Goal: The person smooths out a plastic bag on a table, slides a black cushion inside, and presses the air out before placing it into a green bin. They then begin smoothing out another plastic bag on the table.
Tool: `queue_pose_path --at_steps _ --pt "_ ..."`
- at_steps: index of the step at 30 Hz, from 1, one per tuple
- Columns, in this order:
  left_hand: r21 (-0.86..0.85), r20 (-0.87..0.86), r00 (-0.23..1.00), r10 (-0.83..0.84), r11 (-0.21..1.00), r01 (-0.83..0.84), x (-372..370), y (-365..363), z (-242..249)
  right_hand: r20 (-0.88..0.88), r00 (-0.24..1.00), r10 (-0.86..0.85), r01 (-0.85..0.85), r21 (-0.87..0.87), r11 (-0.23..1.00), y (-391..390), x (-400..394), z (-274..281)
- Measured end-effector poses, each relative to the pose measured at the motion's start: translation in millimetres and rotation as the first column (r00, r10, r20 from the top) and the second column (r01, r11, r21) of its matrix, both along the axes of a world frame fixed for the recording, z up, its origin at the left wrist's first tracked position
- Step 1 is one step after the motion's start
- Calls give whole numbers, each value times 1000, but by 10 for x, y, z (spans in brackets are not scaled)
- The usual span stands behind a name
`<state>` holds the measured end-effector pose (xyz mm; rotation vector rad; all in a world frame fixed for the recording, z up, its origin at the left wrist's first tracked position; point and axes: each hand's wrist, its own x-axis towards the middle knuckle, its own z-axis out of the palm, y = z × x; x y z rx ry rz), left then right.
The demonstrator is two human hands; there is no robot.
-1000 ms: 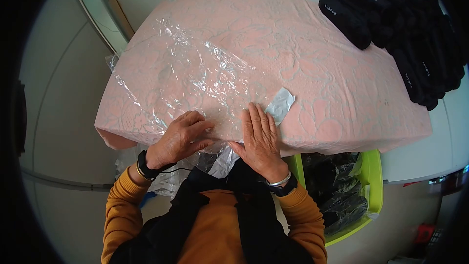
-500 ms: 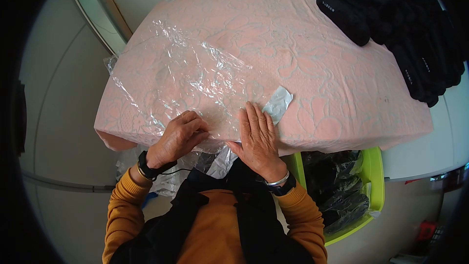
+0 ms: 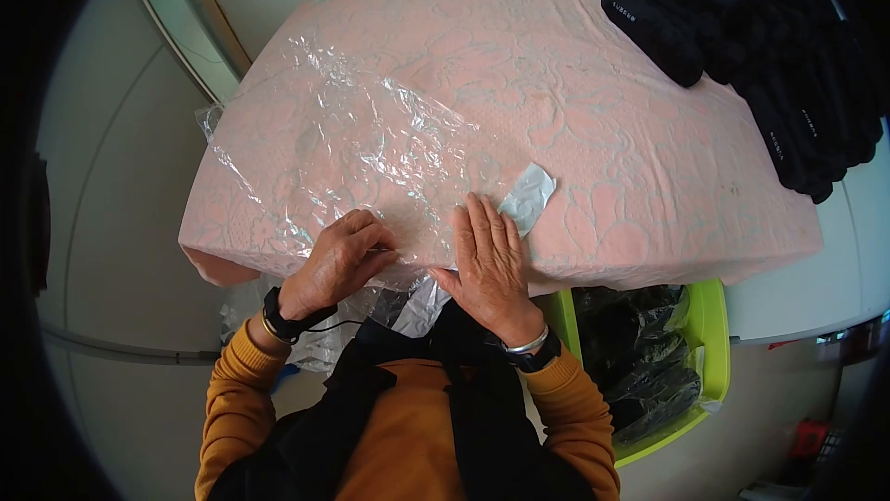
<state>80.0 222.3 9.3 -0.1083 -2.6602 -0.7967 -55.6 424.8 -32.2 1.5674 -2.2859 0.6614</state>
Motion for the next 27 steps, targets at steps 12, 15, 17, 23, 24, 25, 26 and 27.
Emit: queue_pose_path --at_steps 12,15,17,23,24,25,26,27 --pt "-117 -60 998 13 993 -20 -30 15 -78 -5 1000 -7 7 -1 1000 -1 6 -7" --pt "-127 -63 998 1 992 -8 -34 9 -88 -2 1000 -10 10 -5 1000 0 8 -16" --pt "-133 -63 998 -6 991 -2 -36 6 -93 -9 1000 -8 8 -14 1000 1 6 -19" --pt "-136 -45 999 -10 991 4 -42 -1 -96 -12 1000 -11 11 -24 1000 5 13 -14" --pt "-134 -43 999 -12 991 6 -37 -3 -96 -6 1000 -11 11 -24 1000 5 17 -9" --pt "-133 -42 999 -12 991 6 -33 -5 -95 0 1000 -10 10 -25 1000 5 19 -3" --pt "-131 -38 999 -14 991 9 -29 -5 -91 6 1000 -9 9 -25 1000 6 20 0" --pt "-128 -35 999 -16 992 11 -24 -4 -85 6 1000 -9 9 -23 1000 11 21 0"
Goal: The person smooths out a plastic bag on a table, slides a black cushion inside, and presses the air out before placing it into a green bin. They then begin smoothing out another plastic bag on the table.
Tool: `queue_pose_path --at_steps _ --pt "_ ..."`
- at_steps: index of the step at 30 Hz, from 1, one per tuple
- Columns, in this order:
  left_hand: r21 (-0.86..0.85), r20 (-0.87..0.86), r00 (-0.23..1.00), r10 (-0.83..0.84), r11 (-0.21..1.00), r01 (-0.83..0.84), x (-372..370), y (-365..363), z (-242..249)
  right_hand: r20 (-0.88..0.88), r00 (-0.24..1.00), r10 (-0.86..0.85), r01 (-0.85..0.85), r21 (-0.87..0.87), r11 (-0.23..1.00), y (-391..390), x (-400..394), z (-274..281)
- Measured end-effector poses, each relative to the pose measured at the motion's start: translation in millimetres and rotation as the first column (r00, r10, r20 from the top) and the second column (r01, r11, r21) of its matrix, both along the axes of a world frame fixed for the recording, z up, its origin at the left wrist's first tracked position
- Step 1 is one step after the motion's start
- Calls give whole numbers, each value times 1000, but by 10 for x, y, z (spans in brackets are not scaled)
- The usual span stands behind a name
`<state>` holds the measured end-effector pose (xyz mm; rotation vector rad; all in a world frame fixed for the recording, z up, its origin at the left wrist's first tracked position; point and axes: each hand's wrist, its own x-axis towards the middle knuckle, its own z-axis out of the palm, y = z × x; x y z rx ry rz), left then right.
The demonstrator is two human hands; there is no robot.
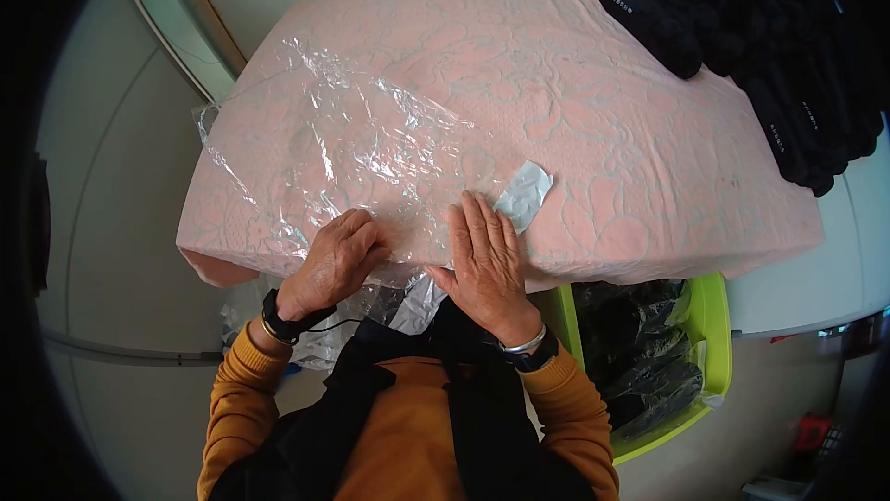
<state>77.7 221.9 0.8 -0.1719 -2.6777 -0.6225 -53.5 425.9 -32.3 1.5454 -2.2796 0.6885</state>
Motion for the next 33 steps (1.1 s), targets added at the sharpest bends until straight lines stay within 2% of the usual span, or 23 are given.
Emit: queue_pose_path --at_steps 10,13,22,33 --pt "97 56 997 -54 994 49 65 -43 57 17 1000 12 -12 -10 1000 24 15 10" --pt "173 34 998 -50 984 43 81 -46 27 21 1000 10 -10 -8 1000 22 15 15" --pt "121 4 1000 -10 993 9 76 11 68 31 1000 3 -3 1 1000 19 30 19" --pt "413 97 985 -145 906 93 95 -101 47 60 998 24 -24 7 1000 33 58 44"
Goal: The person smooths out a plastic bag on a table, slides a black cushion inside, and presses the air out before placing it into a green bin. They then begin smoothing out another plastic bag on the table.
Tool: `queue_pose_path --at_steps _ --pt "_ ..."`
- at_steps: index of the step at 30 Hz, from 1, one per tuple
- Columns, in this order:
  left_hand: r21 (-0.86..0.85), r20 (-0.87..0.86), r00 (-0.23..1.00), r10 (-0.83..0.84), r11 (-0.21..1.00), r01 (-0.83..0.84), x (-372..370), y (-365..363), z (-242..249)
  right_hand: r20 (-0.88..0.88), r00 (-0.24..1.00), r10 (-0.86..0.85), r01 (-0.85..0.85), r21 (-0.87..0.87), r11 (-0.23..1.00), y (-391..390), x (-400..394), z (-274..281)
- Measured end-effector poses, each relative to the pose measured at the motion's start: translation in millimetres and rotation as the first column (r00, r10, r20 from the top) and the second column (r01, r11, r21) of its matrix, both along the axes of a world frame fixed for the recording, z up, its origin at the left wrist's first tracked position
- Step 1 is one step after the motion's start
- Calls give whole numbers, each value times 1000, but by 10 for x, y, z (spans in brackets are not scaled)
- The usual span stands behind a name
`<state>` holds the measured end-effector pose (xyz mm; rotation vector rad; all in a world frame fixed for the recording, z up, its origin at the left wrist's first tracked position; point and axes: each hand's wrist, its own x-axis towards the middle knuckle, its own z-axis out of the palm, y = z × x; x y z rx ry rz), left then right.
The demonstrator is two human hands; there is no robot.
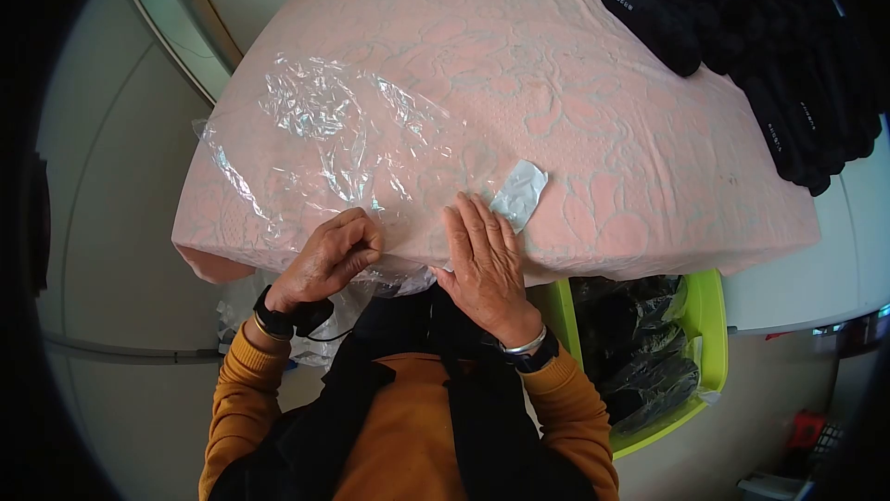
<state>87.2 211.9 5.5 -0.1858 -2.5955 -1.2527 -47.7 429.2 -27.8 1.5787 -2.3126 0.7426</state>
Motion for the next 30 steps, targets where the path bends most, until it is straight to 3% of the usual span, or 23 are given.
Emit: queue_pose_path --at_steps 13,16,21,24,30 --pt "238 31 993 -114 966 103 11 -16 -7 57 998 38 -37 -19 999 13 -29 6" --pt "246 73 997 -28 969 9 51 54 27 54 998 30 -29 -24 999 8 -24 2" --pt "154 42 991 125 979 -130 59 179 5 45 999 14 -14 -20 1000 0 -12 3" --pt "-109 -26 990 135 985 -137 41 146 -37 46 999 10 -9 -16 1000 4 -2 7" --pt "38 -24 999 -36 999 37 -19 77 6 104 993 56 -53 -28 998 10 -28 0"
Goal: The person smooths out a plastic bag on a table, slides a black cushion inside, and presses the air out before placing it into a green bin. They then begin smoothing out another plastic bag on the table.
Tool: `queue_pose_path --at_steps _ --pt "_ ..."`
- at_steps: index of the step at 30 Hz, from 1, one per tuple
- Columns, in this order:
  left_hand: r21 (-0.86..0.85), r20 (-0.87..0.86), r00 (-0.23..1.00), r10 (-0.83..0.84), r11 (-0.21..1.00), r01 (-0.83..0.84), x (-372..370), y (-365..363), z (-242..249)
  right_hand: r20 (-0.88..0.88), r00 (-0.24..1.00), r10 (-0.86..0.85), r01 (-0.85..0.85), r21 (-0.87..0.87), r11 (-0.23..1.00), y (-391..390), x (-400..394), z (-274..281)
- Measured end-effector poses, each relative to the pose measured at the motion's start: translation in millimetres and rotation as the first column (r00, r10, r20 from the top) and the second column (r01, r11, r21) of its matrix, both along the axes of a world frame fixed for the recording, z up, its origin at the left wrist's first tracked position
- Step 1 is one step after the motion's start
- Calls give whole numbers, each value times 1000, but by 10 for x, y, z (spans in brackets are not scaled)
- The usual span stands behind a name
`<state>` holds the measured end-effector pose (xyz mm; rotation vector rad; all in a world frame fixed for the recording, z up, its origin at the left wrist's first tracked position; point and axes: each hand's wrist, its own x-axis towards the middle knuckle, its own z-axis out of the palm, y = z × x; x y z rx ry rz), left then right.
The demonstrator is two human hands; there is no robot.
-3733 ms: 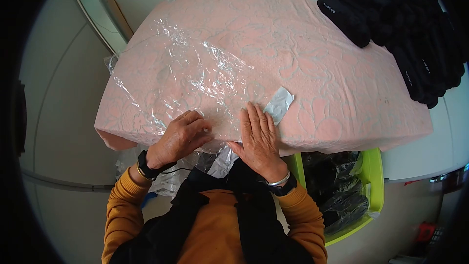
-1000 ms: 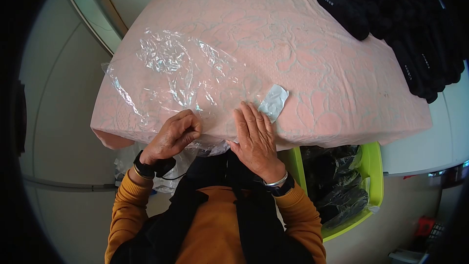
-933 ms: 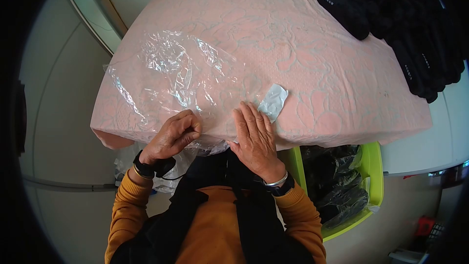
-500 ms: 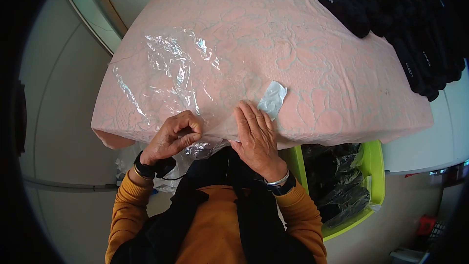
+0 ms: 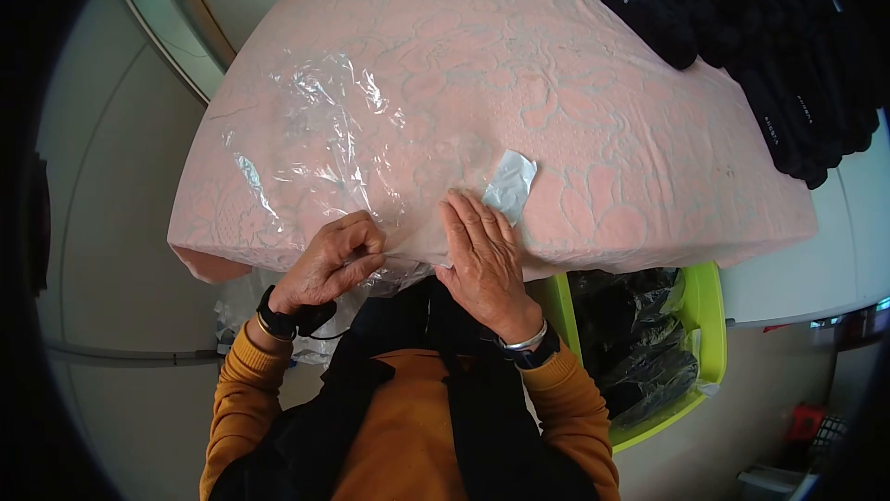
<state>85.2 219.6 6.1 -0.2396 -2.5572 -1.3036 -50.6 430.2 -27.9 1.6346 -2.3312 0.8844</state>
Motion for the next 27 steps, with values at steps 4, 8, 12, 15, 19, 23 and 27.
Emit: queue_pose_path --at_steps 4,8,12,15,19,23,27 --pt "113 29 996 -83 990 79 25 -51 -9 -26 999 -22 22 11 1000 -2 19 32" --pt "165 52 993 -106 982 96 75 -78 -50 -33 999 -34 35 32 999 -7 26 49" --pt "172 23 997 -78 982 73 106 -81 -99 70 996 50 -47 -57 997 52 -5 166" --pt "138 31 999 -39 990 34 126 -10 -124 111 986 128 -116 -114 987 58 52 277" --pt "-47 -76 988 131 990 -135 45 187 -58 59 980 190 -182 -128 975 26 12 126" --pt "-301 -148 976 160 933 -198 14 223 7 51 989 142 -132 -150 980 49 6 134" --pt "-341 -177 968 179 911 -231 -23 159 -79 33 999 10 -6 -128 992 154 -84 145"
